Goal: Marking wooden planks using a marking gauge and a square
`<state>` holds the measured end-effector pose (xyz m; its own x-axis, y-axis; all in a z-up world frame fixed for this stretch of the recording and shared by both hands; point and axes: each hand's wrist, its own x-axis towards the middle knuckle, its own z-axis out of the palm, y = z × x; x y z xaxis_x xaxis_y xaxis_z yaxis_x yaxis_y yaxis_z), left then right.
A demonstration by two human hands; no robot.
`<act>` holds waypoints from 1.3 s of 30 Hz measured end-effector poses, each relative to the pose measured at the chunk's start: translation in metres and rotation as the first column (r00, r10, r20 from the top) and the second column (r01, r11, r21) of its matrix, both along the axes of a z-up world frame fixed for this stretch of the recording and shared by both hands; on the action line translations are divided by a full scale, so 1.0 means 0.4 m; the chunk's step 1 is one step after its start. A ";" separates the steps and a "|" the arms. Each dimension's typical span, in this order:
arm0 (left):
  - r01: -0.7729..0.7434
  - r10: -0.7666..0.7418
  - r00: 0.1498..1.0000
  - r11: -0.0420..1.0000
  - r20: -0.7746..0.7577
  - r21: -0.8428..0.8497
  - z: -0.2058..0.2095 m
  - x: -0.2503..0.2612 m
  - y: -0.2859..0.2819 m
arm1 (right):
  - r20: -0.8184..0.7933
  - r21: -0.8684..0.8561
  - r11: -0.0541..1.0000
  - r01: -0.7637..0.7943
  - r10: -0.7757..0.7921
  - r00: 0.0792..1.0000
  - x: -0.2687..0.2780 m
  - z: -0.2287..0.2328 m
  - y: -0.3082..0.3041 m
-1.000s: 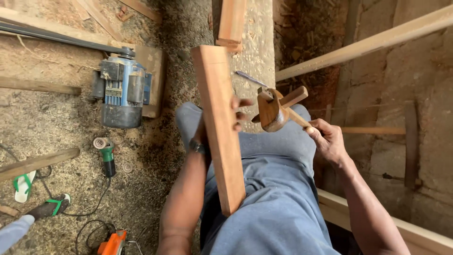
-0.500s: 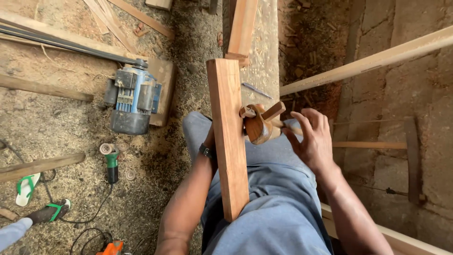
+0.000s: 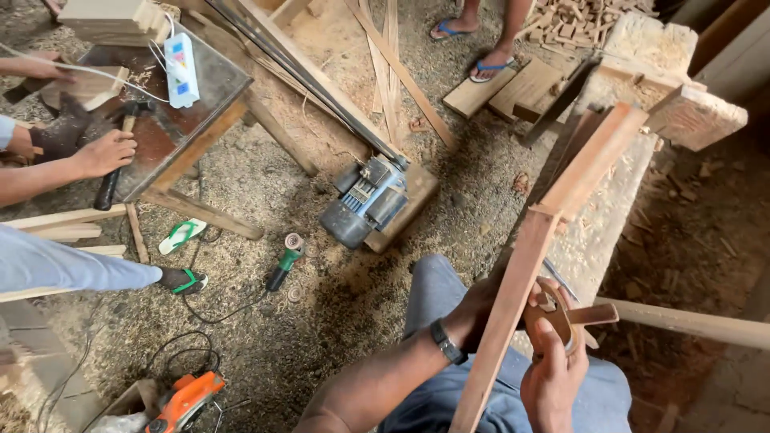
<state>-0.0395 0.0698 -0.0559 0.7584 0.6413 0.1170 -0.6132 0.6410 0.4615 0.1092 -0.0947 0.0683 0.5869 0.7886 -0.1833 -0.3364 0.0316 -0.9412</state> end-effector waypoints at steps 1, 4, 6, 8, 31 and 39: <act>-0.007 0.007 1.000 1.000 -0.009 -0.006 -0.004 0.002 -0.004 | 0.001 0.001 1.000 -0.001 0.001 1.000 0.004 -0.015 -0.003; -0.029 0.027 0.999 0.999 -0.038 -0.044 -0.023 0.013 -0.036 | -0.065 -0.020 0.988 0.153 -0.154 0.986 0.038 -0.034 -0.024; -0.025 0.020 0.998 0.996 -0.056 -0.086 -0.051 0.028 -0.071 | -0.195 0.009 0.998 0.066 -0.063 0.979 0.084 -0.015 -0.049; -0.001 -0.010 0.997 0.990 -0.075 -0.143 -0.072 0.061 -0.113 | -0.289 0.067 0.997 0.035 -0.014 0.957 0.115 0.072 -0.052; -0.057 0.334 0.796 0.872 -0.505 0.487 0.397 0.048 -0.091 | 0.784 -0.248 0.967 -0.053 0.233 0.576 0.277 0.032 -0.093; 0.246 0.450 0.500 0.745 -0.740 0.620 0.377 0.206 -0.205 | 0.949 -0.232 0.973 0.006 0.228 -0.219 0.274 -0.019 -0.007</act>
